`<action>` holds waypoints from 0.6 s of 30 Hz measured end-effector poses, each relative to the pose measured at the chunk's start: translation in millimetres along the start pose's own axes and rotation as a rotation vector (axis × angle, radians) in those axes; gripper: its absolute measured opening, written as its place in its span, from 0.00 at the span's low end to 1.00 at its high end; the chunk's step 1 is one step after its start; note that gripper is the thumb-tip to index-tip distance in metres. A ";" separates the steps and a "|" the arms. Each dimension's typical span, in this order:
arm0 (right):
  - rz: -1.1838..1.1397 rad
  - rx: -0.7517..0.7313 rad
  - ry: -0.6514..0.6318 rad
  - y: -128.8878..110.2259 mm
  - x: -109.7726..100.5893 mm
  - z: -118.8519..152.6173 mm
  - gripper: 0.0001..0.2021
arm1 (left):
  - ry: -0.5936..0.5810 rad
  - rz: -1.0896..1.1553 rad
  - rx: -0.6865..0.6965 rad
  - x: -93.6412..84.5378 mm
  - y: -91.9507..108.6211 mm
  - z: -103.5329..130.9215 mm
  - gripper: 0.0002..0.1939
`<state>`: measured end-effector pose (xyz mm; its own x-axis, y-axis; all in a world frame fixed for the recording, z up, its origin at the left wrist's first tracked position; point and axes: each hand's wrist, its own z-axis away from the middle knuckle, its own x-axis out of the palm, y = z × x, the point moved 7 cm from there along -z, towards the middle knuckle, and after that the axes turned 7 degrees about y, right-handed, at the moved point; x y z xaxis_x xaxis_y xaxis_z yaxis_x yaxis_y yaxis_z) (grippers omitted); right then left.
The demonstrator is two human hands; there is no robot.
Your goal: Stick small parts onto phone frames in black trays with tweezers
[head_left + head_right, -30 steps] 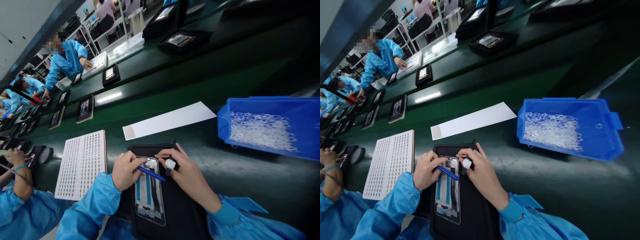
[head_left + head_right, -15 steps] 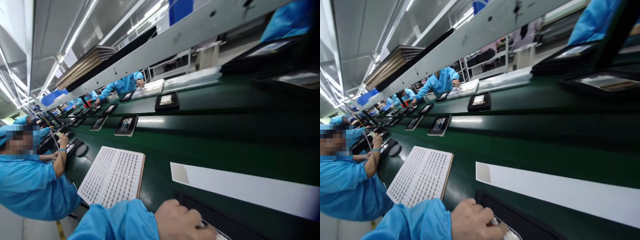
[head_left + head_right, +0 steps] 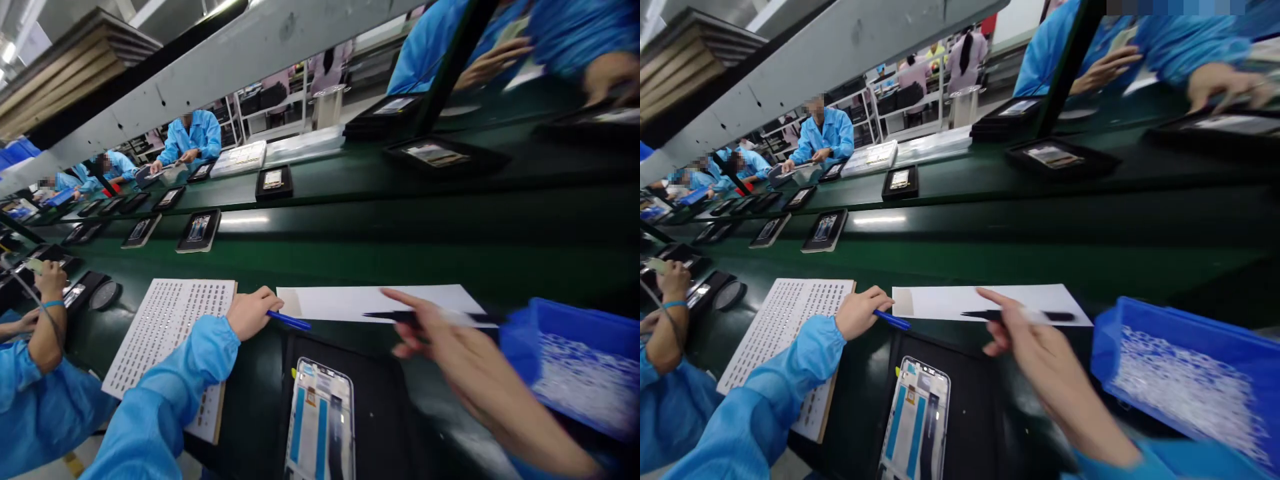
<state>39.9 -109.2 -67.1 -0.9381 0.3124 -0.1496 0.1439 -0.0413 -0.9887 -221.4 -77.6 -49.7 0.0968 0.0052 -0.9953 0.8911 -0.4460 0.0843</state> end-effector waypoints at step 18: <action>0.236 0.142 -0.088 28.5 112.9 -56.1 0.07 | -0.186 -0.092 0.188 51.3 -1.9 -23.9 0.26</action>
<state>-44.3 -21.9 -111.8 -0.9084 0.1953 -0.3698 0.3220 -0.2377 -0.9164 -207.6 -55.1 -99.8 -0.0791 -0.1032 -0.9915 0.7925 -0.6099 0.0003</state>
